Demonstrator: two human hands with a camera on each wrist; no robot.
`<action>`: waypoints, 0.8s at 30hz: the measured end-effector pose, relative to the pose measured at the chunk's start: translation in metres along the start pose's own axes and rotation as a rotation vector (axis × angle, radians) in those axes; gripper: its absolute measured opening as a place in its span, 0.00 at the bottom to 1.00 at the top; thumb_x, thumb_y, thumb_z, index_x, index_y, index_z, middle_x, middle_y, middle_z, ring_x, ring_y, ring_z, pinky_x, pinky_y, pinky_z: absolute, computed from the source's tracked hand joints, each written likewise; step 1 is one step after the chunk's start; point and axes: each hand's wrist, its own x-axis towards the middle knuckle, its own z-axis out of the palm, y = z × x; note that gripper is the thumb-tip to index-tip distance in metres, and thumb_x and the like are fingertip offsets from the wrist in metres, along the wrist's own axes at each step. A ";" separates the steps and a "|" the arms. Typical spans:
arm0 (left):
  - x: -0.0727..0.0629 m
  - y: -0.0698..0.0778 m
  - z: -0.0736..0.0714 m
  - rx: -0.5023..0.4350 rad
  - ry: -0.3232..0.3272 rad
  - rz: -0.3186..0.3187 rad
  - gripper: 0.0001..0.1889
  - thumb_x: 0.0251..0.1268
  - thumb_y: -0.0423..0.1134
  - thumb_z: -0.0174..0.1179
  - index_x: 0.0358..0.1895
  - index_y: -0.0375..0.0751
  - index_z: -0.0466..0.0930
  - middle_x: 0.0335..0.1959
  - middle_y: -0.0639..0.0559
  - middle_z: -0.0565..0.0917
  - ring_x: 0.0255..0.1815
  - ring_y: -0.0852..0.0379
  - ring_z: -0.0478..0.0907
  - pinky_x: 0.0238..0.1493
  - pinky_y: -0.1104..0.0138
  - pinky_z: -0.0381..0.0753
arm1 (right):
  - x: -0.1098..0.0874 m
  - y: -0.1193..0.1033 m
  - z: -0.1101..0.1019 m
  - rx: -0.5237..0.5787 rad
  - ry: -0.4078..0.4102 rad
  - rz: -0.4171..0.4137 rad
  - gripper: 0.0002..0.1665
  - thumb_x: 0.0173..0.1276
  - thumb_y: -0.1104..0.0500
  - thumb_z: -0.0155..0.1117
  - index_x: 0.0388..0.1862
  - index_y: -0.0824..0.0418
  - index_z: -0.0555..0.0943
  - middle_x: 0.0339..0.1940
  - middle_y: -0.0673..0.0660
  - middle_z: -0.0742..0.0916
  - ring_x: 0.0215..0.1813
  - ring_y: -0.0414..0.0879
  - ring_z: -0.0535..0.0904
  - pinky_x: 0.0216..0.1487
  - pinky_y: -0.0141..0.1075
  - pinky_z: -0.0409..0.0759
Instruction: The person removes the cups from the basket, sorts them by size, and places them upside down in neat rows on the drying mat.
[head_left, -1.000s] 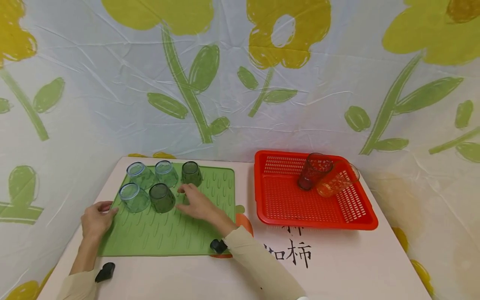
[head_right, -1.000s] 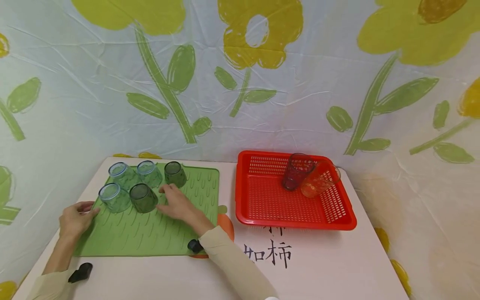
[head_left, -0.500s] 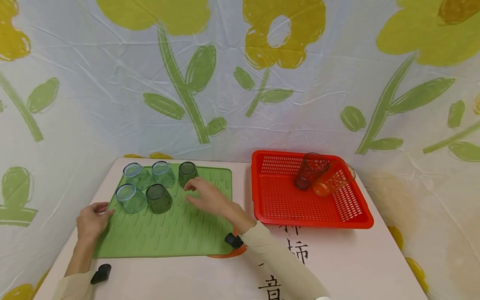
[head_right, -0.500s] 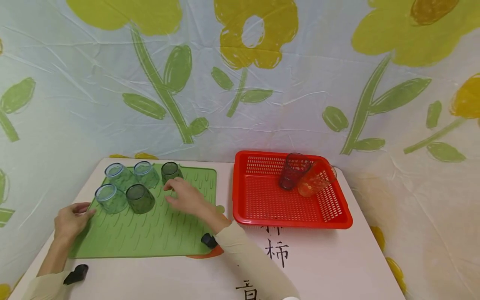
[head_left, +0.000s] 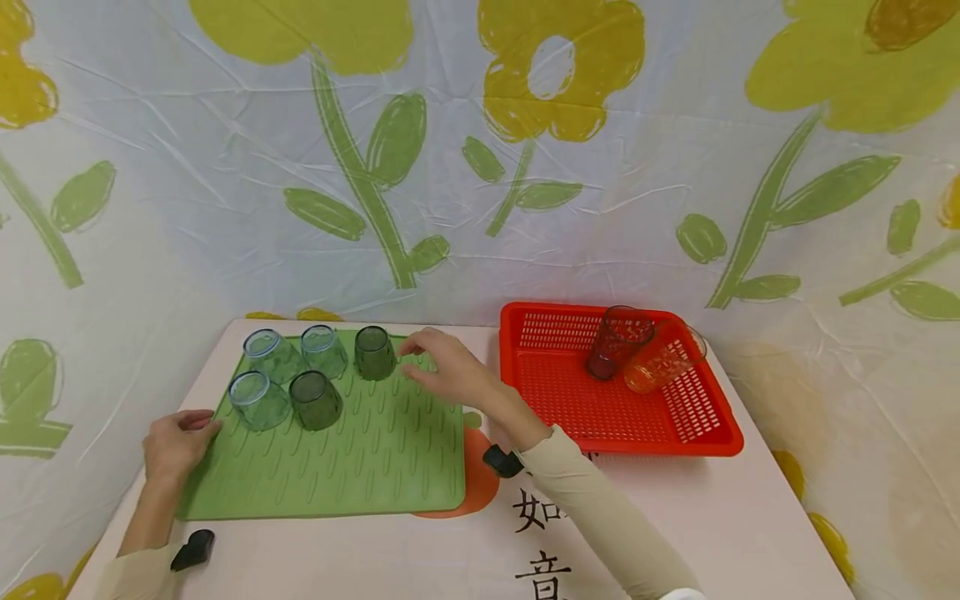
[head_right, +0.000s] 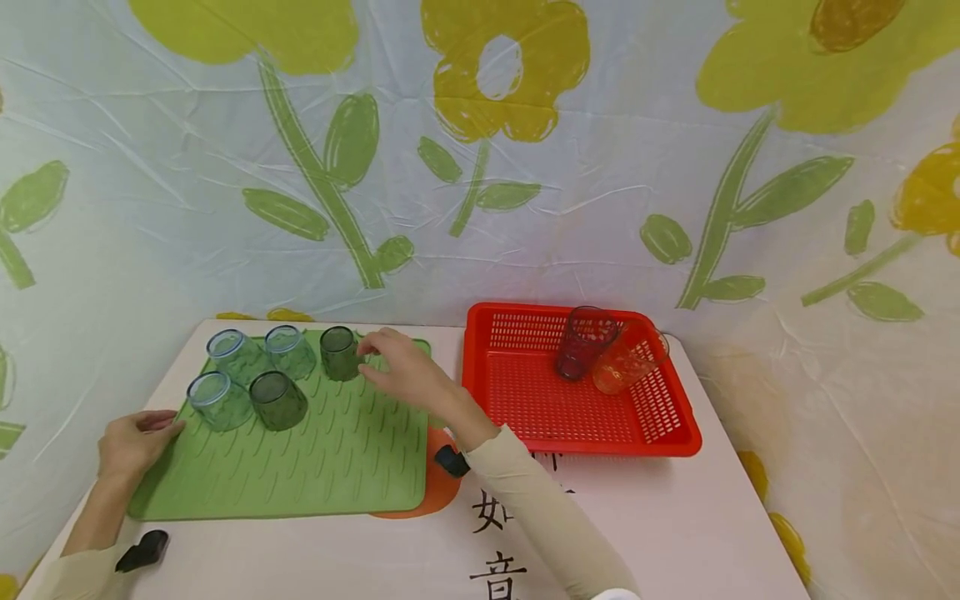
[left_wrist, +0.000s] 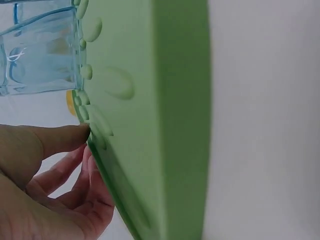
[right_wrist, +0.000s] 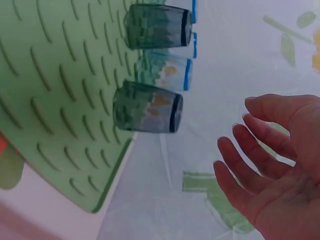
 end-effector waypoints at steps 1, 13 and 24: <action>0.000 -0.001 -0.001 0.001 -0.001 0.000 0.20 0.69 0.37 0.65 0.55 0.21 0.81 0.37 0.36 0.89 0.23 0.78 0.68 0.42 0.60 0.72 | -0.001 0.002 -0.003 -0.001 0.009 -0.007 0.14 0.76 0.62 0.65 0.56 0.66 0.81 0.54 0.59 0.85 0.58 0.52 0.80 0.64 0.40 0.77; 0.005 -0.015 -0.016 -0.054 -0.097 0.011 0.22 0.71 0.42 0.65 0.53 0.21 0.83 0.31 0.44 0.90 0.26 0.80 0.68 0.28 0.76 0.72 | -0.021 0.026 -0.037 0.009 0.070 0.031 0.15 0.74 0.64 0.67 0.55 0.68 0.80 0.53 0.61 0.85 0.58 0.55 0.80 0.65 0.45 0.76; 0.004 -0.026 -0.014 -0.106 -0.158 0.036 0.28 0.75 0.46 0.62 0.59 0.19 0.78 0.37 0.41 0.90 0.30 0.84 0.69 0.31 0.79 0.73 | -0.034 0.052 -0.070 -0.037 0.108 0.093 0.15 0.74 0.63 0.66 0.55 0.70 0.81 0.52 0.63 0.86 0.58 0.58 0.81 0.62 0.50 0.78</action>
